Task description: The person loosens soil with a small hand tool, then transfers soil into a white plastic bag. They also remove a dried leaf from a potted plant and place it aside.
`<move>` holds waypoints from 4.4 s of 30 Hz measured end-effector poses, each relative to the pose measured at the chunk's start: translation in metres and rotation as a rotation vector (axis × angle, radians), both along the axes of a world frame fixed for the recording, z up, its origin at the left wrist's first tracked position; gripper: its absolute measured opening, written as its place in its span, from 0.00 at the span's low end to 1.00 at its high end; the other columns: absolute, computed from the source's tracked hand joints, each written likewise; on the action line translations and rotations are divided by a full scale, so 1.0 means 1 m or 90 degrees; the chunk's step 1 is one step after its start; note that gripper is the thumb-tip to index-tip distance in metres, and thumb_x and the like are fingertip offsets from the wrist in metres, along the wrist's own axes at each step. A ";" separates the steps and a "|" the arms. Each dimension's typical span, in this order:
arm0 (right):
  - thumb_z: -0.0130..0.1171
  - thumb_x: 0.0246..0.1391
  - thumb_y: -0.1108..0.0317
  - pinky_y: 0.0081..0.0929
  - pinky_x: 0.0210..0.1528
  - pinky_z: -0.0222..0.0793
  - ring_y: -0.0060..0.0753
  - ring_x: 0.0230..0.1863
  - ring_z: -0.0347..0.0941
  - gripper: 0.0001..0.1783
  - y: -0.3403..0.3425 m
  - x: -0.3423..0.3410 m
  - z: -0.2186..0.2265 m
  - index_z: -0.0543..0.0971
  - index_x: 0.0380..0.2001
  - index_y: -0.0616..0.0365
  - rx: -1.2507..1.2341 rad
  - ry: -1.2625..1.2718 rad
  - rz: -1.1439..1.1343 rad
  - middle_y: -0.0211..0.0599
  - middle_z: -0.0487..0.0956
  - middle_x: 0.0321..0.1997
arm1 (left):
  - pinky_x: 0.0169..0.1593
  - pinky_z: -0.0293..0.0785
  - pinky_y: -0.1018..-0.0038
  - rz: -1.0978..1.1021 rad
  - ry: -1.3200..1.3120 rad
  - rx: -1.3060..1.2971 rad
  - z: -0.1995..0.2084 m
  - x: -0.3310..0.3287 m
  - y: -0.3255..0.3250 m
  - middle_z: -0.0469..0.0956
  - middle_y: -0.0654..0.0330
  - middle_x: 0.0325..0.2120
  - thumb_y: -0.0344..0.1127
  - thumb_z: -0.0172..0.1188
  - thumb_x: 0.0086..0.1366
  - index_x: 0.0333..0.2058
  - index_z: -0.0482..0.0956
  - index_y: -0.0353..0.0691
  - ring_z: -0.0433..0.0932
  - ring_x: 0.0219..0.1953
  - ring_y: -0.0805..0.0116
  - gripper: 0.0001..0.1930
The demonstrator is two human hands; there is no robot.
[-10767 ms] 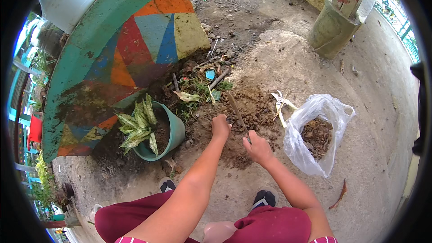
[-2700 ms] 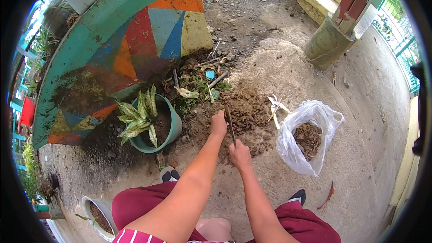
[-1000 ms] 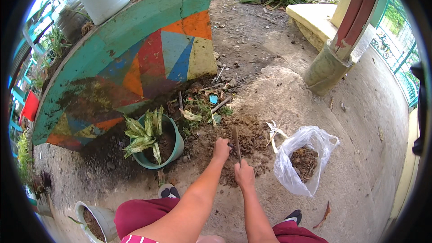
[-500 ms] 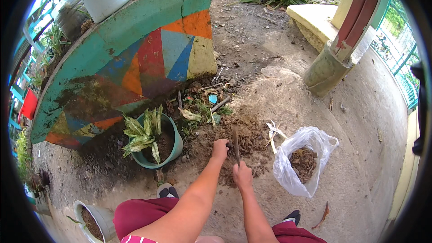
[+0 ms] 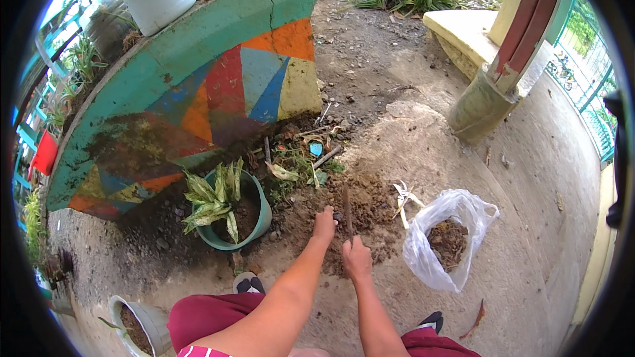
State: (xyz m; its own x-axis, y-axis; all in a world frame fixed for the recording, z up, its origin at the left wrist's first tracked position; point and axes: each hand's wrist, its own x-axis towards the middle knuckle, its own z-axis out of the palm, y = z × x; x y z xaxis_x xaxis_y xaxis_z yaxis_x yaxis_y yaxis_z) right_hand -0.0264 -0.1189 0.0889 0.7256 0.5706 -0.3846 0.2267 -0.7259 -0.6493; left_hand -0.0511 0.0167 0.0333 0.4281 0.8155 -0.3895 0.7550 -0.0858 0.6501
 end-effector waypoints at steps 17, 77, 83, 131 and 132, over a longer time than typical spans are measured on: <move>0.44 0.54 0.58 0.50 0.42 0.69 0.61 0.37 0.74 0.16 -0.011 0.006 -0.013 0.70 0.33 0.62 -0.143 0.028 0.064 0.57 0.77 0.32 | 0.46 0.70 0.63 -0.065 -0.029 0.028 -0.016 -0.008 0.003 0.70 0.47 0.41 0.24 0.64 0.52 0.49 0.73 0.32 0.72 0.42 0.50 0.23; 0.47 0.53 0.57 0.53 0.37 0.68 0.66 0.35 0.72 0.15 -0.018 -0.010 -0.021 0.70 0.32 0.59 -0.123 0.020 0.028 0.61 0.75 0.27 | 0.41 0.71 0.63 0.026 -0.035 -0.044 -0.055 0.004 0.013 0.70 0.50 0.37 0.28 0.50 0.62 0.35 0.73 0.35 0.71 0.39 0.54 0.05; 0.46 0.54 0.59 0.52 0.34 0.68 0.62 0.31 0.73 0.14 -0.006 0.003 0.003 0.70 0.31 0.60 0.036 -0.048 -0.030 0.58 0.76 0.27 | 0.35 0.70 0.64 -0.194 0.034 0.167 -0.034 0.003 0.001 0.70 0.48 0.35 0.24 0.52 0.61 0.41 0.72 0.31 0.72 0.34 0.57 0.10; 0.48 0.55 0.55 0.53 0.38 0.68 0.63 0.35 0.73 0.17 -0.008 0.020 0.002 0.70 0.36 0.59 -0.014 -0.017 0.028 0.60 0.76 0.30 | 0.42 0.75 0.64 0.036 -0.041 0.037 -0.011 0.023 0.005 0.79 0.45 0.35 0.24 0.61 0.54 0.40 0.80 0.34 0.79 0.38 0.54 0.12; 0.48 0.55 0.55 0.53 0.38 0.68 0.64 0.34 0.73 0.17 -0.006 0.021 0.005 0.70 0.37 0.59 -0.015 -0.019 0.018 0.61 0.76 0.29 | 0.42 0.75 0.64 0.012 -0.066 0.064 -0.014 0.024 0.006 0.79 0.45 0.34 0.24 0.61 0.54 0.39 0.80 0.34 0.79 0.38 0.54 0.12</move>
